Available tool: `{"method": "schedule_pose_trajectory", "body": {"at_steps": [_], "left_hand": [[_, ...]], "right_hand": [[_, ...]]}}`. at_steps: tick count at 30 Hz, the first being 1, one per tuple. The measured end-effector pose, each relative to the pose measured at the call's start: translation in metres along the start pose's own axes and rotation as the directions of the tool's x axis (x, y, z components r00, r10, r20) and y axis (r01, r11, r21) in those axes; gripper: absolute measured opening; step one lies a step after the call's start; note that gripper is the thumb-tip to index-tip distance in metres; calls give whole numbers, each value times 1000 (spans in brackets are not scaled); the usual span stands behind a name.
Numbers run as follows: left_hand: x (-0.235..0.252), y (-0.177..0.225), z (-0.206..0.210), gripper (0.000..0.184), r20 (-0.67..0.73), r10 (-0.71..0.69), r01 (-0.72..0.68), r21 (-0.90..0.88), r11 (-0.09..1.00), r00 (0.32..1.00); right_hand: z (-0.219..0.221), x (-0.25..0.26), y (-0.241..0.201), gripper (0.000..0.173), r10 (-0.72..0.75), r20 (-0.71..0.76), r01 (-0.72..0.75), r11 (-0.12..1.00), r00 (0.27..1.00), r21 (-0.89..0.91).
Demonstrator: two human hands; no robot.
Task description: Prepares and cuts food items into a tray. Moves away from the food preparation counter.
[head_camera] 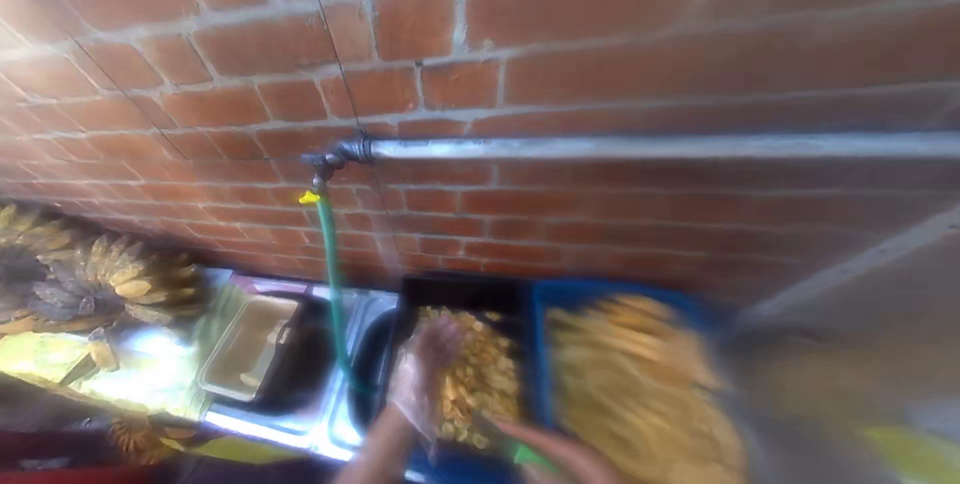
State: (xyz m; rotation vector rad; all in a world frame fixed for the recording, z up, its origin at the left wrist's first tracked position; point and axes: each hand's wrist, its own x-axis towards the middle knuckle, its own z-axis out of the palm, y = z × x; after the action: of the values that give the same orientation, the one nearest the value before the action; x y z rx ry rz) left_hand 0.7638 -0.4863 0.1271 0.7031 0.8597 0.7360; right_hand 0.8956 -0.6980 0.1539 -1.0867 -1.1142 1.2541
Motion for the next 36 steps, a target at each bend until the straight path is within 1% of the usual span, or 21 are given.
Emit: {"method": "schedule_pose_trajectory", "body": {"at_steps": [1,2,3,4,6,8,9,10,12,14,16,18,20,22,27,29,30,32,33,35,36], "left_hand": [[3,-1,-9,44,58,6,-13,129,992,998],[4,-2,-18,42,144,-1,-42,298,954,990],[4,1,-26,41,232,-27,-90,477,874,972],[5,6,-31,39,322,-71,-150,612,777,944],[9,12,-37,33,413,-139,-227,716,660,900],[11,17,-39,31,430,-167,-251,754,607,887],[10,19,-40,32,423,-175,-242,758,605,889],[8,20,-42,32,411,-182,-227,760,609,893],[1,21,-44,32,403,-154,-225,745,628,902],[-5,21,-48,31,397,-102,-246,729,638,912],[-11,18,-55,32,378,-57,-236,681,694,924],[-11,12,-64,33,354,-46,-201,629,751,934],[-12,10,-71,33,338,-37,-193,620,760,940],[-14,13,-75,32,331,-24,-197,617,762,943],[-31,30,-94,22,233,-39,-109,586,803,972],[-46,37,-109,29,192,-73,-70,647,760,979],[-54,39,-117,33,148,-61,-64,712,699,987],[-68,36,-136,41,-15,37,-8,837,547,999],[-74,30,-148,42,-118,103,46,848,528,988],[-86,15,-169,42,-285,230,101,805,585,931],[-92,8,-174,41,-338,281,107,788,606,898]], "right_hand": [[2,-5,-2,40,4,3,-4,1000,1000,-22],[5,-8,-4,40,18,9,-17,999,1000,-41],[9,-10,-5,40,34,21,-33,998,999,-60],[13,-11,-5,39,46,39,-43,996,998,-77],[22,-11,1,37,58,92,-46,991,994,-127],[26,-10,15,35,52,142,-10,959,989,-283],[27,-9,24,34,60,159,11,910,985,-413],[29,-11,34,34,87,163,17,834,983,-551],[33,-13,54,35,107,144,27,704,984,-709],[35,-15,64,35,132,140,10,691,981,-723],[35,-16,66,35,176,154,-12,695,972,-719],[35,-16,68,34,180,172,-9,715,969,-700],[35,-16,69,33,163,195,8,747,967,-665],[34,-15,67,33,176,212,8,751,961,-660],[24,-14,56,32,126,141,3,734,982,-679],[16,-18,54,32,89,96,-2,742,991,-670],[12,-21,53,32,79,73,-11,751,994,-661],[6,-27,51,31,69,33,-32,772,997,-635],[3,-30,50,31,66,20,-39,783,998,-621],[-1,-36,48,31,36,-9,-35,814,999,-580],[-2,-38,46,30,9,-33,-25,833,999,-553]]}}
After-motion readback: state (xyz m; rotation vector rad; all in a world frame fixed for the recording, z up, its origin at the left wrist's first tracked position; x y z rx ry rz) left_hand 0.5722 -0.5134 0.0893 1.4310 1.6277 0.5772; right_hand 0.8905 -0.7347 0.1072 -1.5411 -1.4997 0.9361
